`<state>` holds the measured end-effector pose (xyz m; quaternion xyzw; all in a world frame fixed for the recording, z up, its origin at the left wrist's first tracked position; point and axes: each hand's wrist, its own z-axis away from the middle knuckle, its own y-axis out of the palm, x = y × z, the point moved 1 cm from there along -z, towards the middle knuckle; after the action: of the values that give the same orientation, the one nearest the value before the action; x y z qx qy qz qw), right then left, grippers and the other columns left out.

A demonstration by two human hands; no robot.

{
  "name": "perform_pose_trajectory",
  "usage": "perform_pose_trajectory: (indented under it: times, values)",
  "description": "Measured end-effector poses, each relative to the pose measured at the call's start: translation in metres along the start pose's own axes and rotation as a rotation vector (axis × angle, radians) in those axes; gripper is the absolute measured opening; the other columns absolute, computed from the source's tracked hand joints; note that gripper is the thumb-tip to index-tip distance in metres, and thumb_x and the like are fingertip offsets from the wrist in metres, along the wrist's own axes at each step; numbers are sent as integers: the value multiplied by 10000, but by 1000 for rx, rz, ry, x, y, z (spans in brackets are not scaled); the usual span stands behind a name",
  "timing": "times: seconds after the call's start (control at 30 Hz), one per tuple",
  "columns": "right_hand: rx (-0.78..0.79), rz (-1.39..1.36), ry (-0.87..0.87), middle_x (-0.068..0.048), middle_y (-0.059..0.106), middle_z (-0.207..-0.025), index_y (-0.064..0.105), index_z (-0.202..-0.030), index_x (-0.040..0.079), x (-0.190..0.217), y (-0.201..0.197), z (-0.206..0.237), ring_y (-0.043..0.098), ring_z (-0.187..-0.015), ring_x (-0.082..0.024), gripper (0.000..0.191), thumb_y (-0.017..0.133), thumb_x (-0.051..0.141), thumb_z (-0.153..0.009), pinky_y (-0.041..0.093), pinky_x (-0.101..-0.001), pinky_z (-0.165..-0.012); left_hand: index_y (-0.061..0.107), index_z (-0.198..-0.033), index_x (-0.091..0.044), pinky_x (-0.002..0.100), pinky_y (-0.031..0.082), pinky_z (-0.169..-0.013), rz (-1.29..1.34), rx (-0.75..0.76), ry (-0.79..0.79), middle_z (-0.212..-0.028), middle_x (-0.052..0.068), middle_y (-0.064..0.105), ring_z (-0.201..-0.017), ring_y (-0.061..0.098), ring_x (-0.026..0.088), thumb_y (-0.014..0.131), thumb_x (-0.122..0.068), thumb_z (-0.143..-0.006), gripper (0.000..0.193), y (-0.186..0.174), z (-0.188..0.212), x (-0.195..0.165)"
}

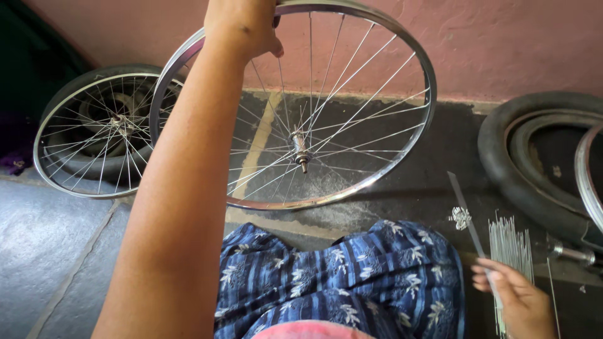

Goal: The person sits on the floor lacing a bicycle wheel, threading spokes through the hub and inserting them into the rim holes one at a time, turning the rim as they work. They pick new spokes from a bundle on the floor beside them and continue threading spokes around the wheel.

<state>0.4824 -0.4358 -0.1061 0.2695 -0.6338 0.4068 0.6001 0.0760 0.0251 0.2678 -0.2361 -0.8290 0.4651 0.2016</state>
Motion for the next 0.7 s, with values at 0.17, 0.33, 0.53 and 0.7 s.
perform_pose_trajectory:
  times: [0.17,0.33,0.53,0.7]
  values:
    - [123,-194,-448,-201,714,-1054,654,-1219,-95,101,83,10,722,-920,-208,255,598,25,-1001,604,-336,-853,720,-914,-126,472,531,-695,-1,51,-60,-864,75,728,-837,696,320,980,-333,-562,484,-5,-7,0]
    - [-84,-184,-932,-164,724,-944,621,-1167,-30,179,140,8,730,-796,-179,143,571,90,-1107,618,-280,-763,718,-944,-142,481,537,-707,-64,56,-82,-874,79,725,-878,689,327,992,-310,-505,544,-6,-18,5]
    - [-315,-175,-1114,-215,689,-835,566,-1091,-67,221,187,-17,692,-681,-233,216,521,141,-1058,569,-277,-582,721,-956,-148,471,544,-776,-86,173,-211,-921,75,737,-910,697,330,987,-287,-541,512,-5,-30,6]
    - [-360,-279,-1182,-218,680,-812,549,-1097,-71,217,223,-46,701,-627,-229,207,495,129,-1103,599,-288,-570,728,-953,-150,475,551,-770,-130,217,-246,-947,90,738,-917,703,338,987,-282,-555,492,-2,-47,-11]
